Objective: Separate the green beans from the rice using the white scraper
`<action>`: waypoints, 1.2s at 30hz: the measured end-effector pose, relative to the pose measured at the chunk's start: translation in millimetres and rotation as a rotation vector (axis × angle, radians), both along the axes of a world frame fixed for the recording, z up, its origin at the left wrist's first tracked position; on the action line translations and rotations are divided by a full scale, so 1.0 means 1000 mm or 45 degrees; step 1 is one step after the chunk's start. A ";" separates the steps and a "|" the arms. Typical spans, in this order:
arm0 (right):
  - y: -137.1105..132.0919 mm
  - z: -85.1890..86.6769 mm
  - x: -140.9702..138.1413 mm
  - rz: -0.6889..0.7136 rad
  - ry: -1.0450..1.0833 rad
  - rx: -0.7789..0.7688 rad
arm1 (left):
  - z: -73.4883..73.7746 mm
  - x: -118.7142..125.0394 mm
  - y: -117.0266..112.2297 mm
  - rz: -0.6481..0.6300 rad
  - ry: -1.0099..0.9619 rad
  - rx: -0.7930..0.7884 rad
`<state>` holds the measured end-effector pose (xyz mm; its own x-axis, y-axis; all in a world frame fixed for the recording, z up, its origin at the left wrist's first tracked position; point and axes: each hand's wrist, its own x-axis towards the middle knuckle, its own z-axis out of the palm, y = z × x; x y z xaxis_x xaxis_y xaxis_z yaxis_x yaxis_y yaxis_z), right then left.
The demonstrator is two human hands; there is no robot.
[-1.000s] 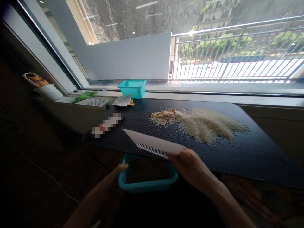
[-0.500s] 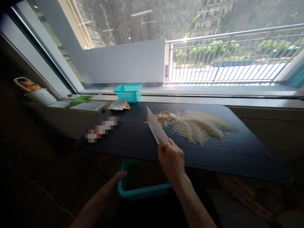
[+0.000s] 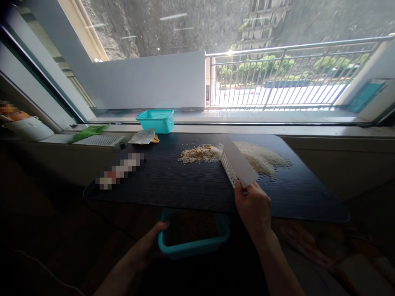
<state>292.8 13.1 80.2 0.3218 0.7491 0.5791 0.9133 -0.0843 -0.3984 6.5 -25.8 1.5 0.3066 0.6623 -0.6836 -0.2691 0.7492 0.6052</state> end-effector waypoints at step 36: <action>0.017 0.032 0.021 0.122 0.484 -0.177 | -0.010 0.012 0.008 -0.046 0.018 -0.016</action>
<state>313.7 30.3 111.9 0.4184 0.8486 0.3237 0.7094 -0.0828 -0.6999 18.8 -17.4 -8.7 0.3203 0.6425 -0.6961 -0.2334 0.7657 0.5993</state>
